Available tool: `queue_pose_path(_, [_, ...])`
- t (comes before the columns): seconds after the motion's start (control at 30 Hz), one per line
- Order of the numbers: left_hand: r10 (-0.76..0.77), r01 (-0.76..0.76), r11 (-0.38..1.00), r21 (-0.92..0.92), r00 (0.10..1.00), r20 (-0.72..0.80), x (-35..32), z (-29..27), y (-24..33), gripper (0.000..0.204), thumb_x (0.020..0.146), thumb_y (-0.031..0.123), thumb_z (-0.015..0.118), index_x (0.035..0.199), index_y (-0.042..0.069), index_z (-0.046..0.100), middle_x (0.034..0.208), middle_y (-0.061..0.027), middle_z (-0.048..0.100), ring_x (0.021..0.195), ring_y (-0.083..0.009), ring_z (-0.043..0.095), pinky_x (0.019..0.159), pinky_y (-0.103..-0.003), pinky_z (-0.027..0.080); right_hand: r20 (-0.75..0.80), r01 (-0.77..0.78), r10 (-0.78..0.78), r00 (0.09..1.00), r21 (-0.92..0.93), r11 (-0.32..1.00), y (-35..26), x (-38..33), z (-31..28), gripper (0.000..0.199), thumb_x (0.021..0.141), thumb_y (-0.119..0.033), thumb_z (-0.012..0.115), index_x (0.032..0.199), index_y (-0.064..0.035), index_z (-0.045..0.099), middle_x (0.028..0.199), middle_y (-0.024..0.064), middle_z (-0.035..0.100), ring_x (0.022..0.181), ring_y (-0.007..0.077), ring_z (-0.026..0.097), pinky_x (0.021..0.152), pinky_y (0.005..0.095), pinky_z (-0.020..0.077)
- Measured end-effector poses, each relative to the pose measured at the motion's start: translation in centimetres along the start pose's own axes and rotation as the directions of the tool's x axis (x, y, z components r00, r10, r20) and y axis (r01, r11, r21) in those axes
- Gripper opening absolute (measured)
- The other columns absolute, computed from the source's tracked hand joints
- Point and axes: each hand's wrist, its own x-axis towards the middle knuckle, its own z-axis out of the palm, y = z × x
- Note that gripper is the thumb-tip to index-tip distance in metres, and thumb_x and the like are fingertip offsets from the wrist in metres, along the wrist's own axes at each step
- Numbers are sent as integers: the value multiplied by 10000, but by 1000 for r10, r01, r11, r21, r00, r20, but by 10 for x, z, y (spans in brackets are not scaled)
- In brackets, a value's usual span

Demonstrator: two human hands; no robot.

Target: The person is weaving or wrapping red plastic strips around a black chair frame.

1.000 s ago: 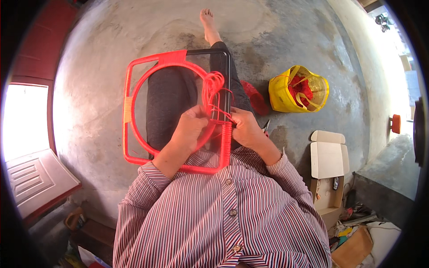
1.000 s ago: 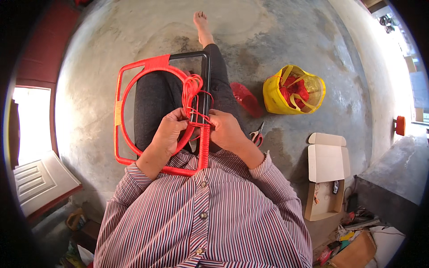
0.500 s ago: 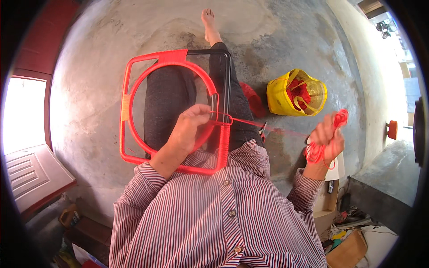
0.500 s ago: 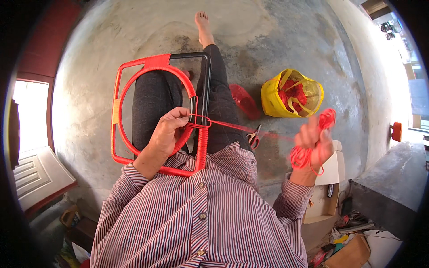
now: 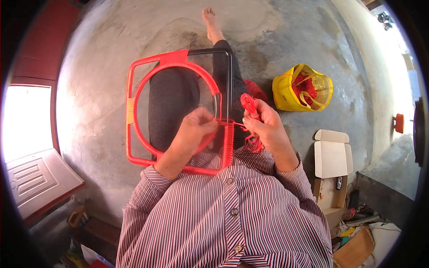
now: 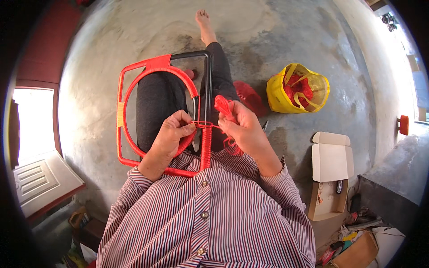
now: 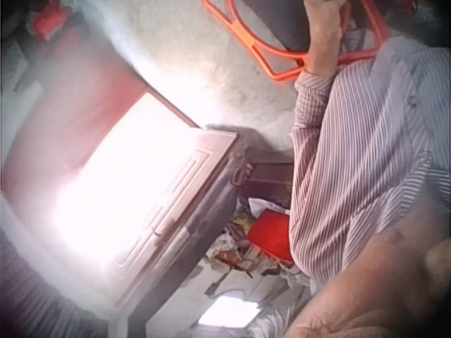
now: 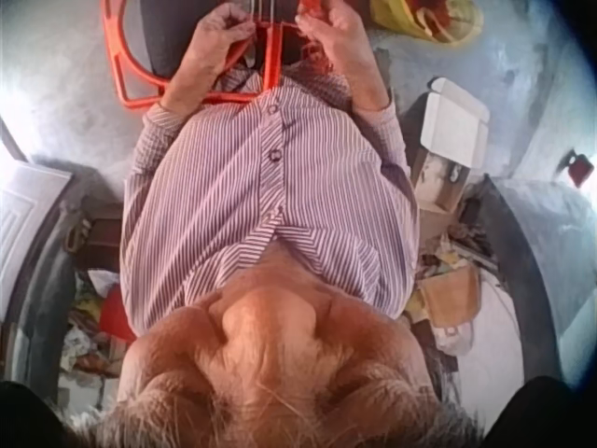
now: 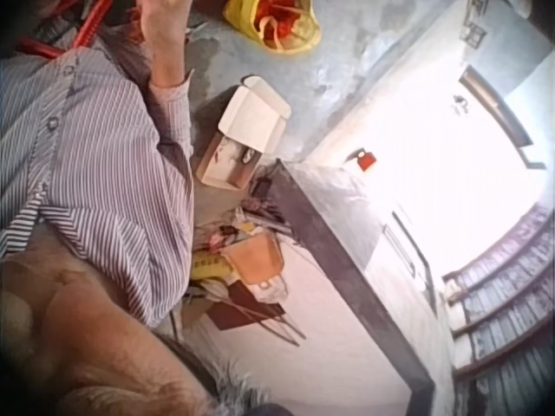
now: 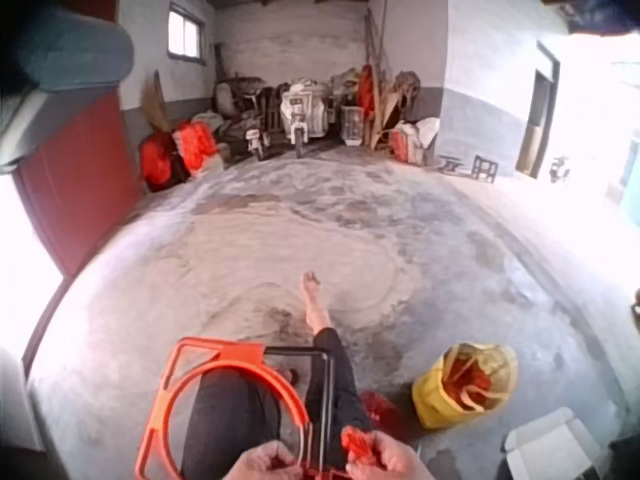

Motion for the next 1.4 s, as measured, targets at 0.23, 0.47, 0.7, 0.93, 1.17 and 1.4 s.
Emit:
queue_pose_path(0.23, [-96, 87, 989, -118, 993, -73, 1, 6, 10, 34, 885, 88, 589, 899, 69, 565, 840, 0, 585, 708, -84, 548, 662, -219, 471, -404, 220, -246, 881, -112, 969, -32, -26, -92, 204, 843, -167, 633, 982, -53, 536, 681, -20, 497, 533, 29, 417, 429, 173, 283])
queue_pose_path(0.47, [-146, 111, 968, -223, 979, -144, 9, 8, 12, 126, 910, 171, 513, 981, 81, 565, 910, 7, 580, 800, -107, 531, 752, -281, 464, -642, 592, -414, 645, 79, 802, -55, -94, -219, 245, 914, -216, 546, 1080, -36, 550, 684, -2, 462, 508, 64, 394, 418, 219, 316])
queue_pose_path(0.7, [-175, 160, 980, -121, 977, -120, 8, 23, 16, 225, 916, 62, 470, 1134, 32, 516, 975, -48, 636, 886, -145, 621, 756, -294, 502, 303, 235, -35, 952, -653, 720, 11, -18, -34, 284, 779, -61, 643, 1059, -15, 631, 876, 117, 644, 738, 191, 628, 681, 289, 471])
queue_pose_path(0.93, [-400, 401, 916, -18, 916, 33, 12, 9, 17, 136, 942, 101, 474, 1003, 26, 570, 885, -63, 633, 760, -157, 624, 675, -289, 516, 142, 173, -105, 984, -670, 722, 12, 28, 3, 205, 776, -66, 673, 945, 11, 586, 820, 144, 631, 770, 240, 637, 719, 336, 485])
queue_pose_path(1.17, [97, -128, 987, -94, 955, -280, -5, 28, 18, 183, 968, 169, 484, 819, 73, 528, 668, -2, 508, 583, -82, 444, 535, -231, 373, 267, 561, -638, 722, -766, 314, -3, 38, 21, 342, 694, -101, 760, 1014, -64, 646, 965, 62, 613, 884, 276, 576, 786, 348, 471])
queue_pose_path(1.4, [275, -298, 950, -91, 939, -205, -7, 22, 11, 246, 981, 237, 462, 814, 71, 534, 667, -6, 463, 534, -98, 402, 524, -224, 352, 283, 502, -421, 862, -591, 631, -23, 28, -7, 221, 749, -122, 727, 912, -3, 636, 898, 90, 625, 840, 252, 591, 773, 315, 470])
